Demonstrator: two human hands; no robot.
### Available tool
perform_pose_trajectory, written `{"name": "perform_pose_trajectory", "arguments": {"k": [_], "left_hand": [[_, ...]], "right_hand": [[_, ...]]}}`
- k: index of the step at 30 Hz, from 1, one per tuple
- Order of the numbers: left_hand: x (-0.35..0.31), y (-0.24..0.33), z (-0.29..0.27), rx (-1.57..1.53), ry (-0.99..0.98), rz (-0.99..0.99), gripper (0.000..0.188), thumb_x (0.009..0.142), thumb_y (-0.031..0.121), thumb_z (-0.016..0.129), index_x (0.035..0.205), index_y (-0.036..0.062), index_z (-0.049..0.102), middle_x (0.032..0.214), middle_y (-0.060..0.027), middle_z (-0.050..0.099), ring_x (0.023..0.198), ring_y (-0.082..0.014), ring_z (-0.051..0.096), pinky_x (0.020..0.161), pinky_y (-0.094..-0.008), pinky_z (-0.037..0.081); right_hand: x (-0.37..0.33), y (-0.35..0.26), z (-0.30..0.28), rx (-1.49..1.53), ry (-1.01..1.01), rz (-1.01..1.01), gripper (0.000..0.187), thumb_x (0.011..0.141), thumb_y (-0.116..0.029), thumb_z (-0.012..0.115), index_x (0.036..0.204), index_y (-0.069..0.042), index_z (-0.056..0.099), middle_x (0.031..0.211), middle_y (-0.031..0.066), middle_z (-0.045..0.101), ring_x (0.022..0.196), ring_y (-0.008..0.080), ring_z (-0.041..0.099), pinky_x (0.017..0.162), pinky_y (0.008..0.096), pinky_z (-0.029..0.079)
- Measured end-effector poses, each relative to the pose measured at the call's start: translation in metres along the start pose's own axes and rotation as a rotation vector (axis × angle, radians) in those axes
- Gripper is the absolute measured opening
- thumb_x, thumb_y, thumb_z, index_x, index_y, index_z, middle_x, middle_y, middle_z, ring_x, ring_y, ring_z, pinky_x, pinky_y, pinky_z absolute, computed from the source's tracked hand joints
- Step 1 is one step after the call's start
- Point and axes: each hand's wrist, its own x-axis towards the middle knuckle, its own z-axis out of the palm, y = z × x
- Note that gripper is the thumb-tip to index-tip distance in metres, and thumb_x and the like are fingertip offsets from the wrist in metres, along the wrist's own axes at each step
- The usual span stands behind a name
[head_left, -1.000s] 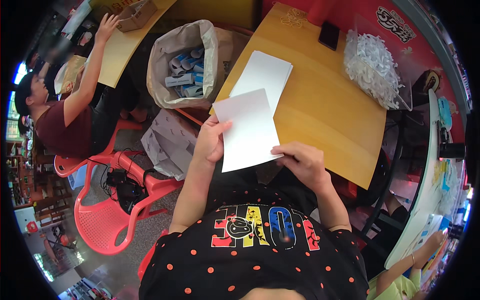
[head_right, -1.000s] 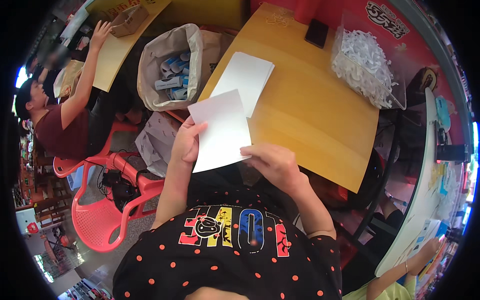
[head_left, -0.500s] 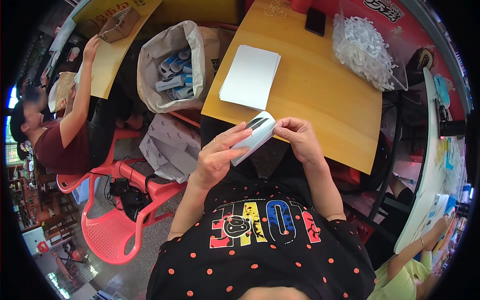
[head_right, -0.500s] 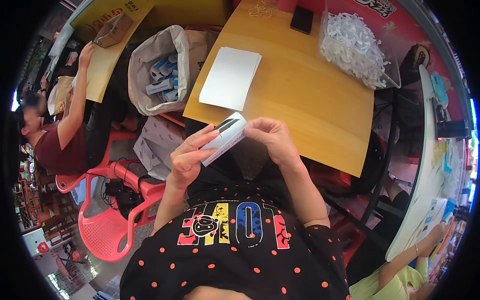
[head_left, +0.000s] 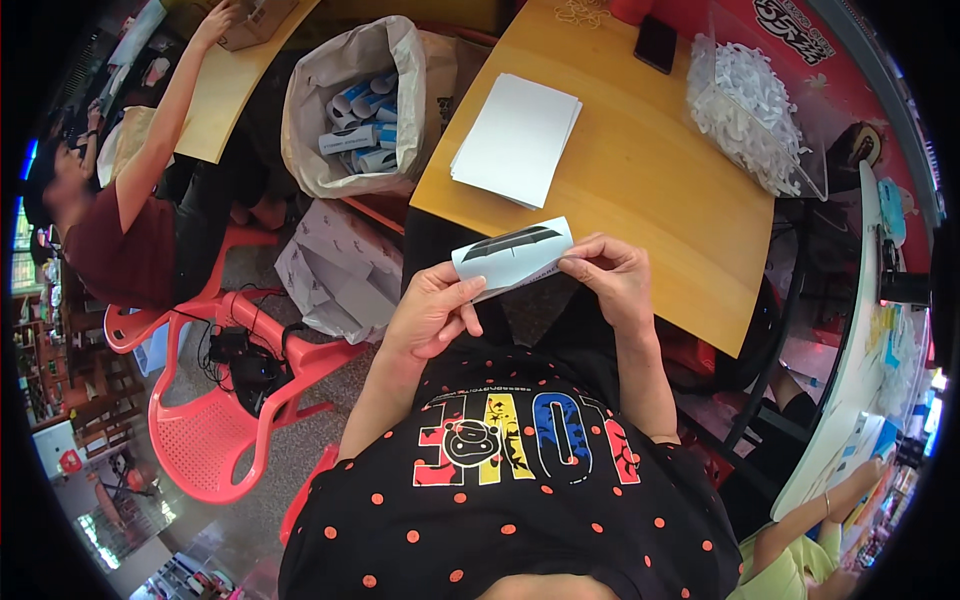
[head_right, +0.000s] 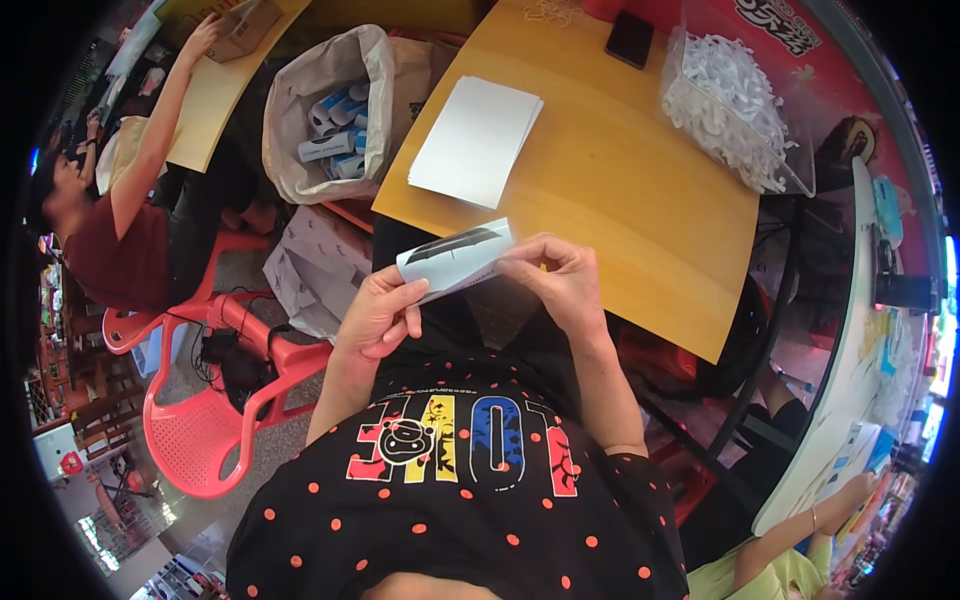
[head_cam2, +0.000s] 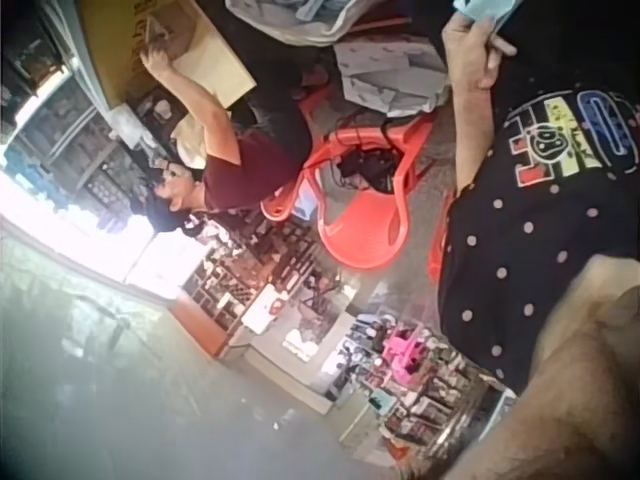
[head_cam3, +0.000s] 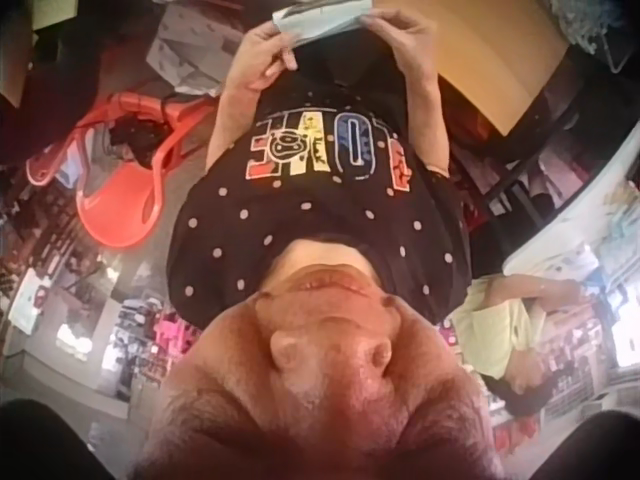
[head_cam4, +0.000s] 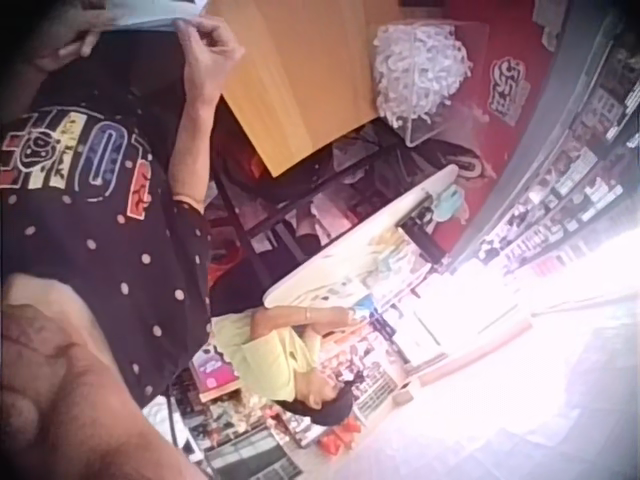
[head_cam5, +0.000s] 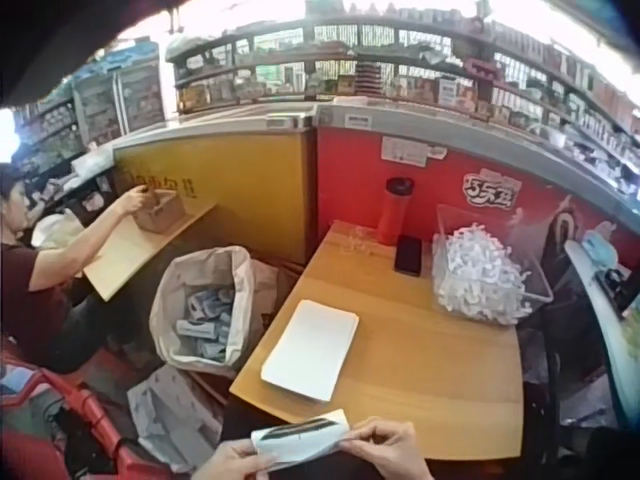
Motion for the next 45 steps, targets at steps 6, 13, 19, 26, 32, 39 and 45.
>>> {"name": "perform_pose_trajectory", "arguments": {"k": [6,13,19,26,32,39,45], "left_hand": [[0.001,-0.011,0.012,0.168,0.028,0.115,0.027,0.089,0.002,0.057,0.115,-0.0067,0.059,0.101,-0.0190,0.066,0.072,-0.0244,0.070,0.052,-0.0226,0.055],[0.001,-0.005,0.024,0.041,-0.013,0.248,0.029,0.087,-0.001,0.057,0.115,-0.0087,0.058,0.104,-0.0198,0.065,0.089,-0.0277,0.068,0.079,-0.0332,0.057],[0.005,-0.018,0.021,0.297,0.126,0.342,0.025,0.089,0.005,0.062,0.111,-0.0061,0.062,0.099,-0.0155,0.067,0.085,-0.0218,0.068,0.073,-0.0278,0.057],[0.005,-0.019,0.018,0.237,0.113,0.235,0.024,0.092,0.010,0.059,0.110,-0.0054,0.062,0.098,-0.0159,0.067,0.075,-0.0232,0.070,0.060,-0.0252,0.058],[0.008,-0.020,0.011,0.151,0.080,0.219,0.024,0.092,0.009,0.058,0.110,-0.0066,0.061,0.097,-0.0173,0.067,0.071,-0.0243,0.070,0.051,-0.0232,0.057],[0.011,-0.023,0.011,0.046,0.105,0.241,0.021,0.091,0.008,0.059,0.105,-0.0070,0.062,0.094,-0.0177,0.067,0.076,-0.0237,0.070,0.061,-0.0266,0.059],[0.013,-0.025,0.009,0.029,0.113,0.243,0.017,0.090,0.007,0.060,0.101,-0.0061,0.064,0.092,-0.0167,0.068,0.080,-0.0220,0.070,0.069,-0.0276,0.059]], "right_hand": [[0.000,0.009,0.000,0.213,0.117,0.125,0.008,0.078,0.000,0.072,0.083,0.000,0.066,0.077,0.0054,0.067,0.067,0.0078,0.060,0.067,0.0196,0.048],[0.003,0.008,0.002,0.193,0.112,0.167,0.015,0.077,0.000,0.073,0.090,0.002,0.065,0.079,0.0055,0.067,0.067,0.0079,0.060,0.066,0.0189,0.047],[0.002,0.016,0.000,0.171,0.054,0.189,0.012,0.077,-0.001,0.073,0.086,0.001,0.067,0.077,0.0050,0.067,0.066,0.0068,0.058,0.063,0.0191,0.045],[0.005,0.020,-0.004,0.197,0.030,0.203,0.008,0.077,-0.001,0.073,0.079,0.000,0.065,0.073,0.0033,0.066,0.065,0.0067,0.057,0.063,0.0196,0.044],[0.005,0.024,-0.004,0.232,0.005,0.216,0.008,0.077,-0.001,0.073,0.079,-0.001,0.065,0.075,0.0034,0.066,0.066,0.0069,0.058,0.064,0.0201,0.045],[0.005,0.024,-0.003,0.259,-0.003,0.224,0.009,0.078,-0.002,0.073,0.080,-0.001,0.065,0.074,0.0009,0.064,0.066,0.0060,0.055,0.064,0.0190,0.044],[0.002,0.030,-0.005,0.240,-0.002,0.235,0.009,0.078,-0.002,0.073,0.081,-0.002,0.065,0.074,-0.0006,0.063,0.065,0.0043,0.054,0.063,0.0178,0.042]]}}
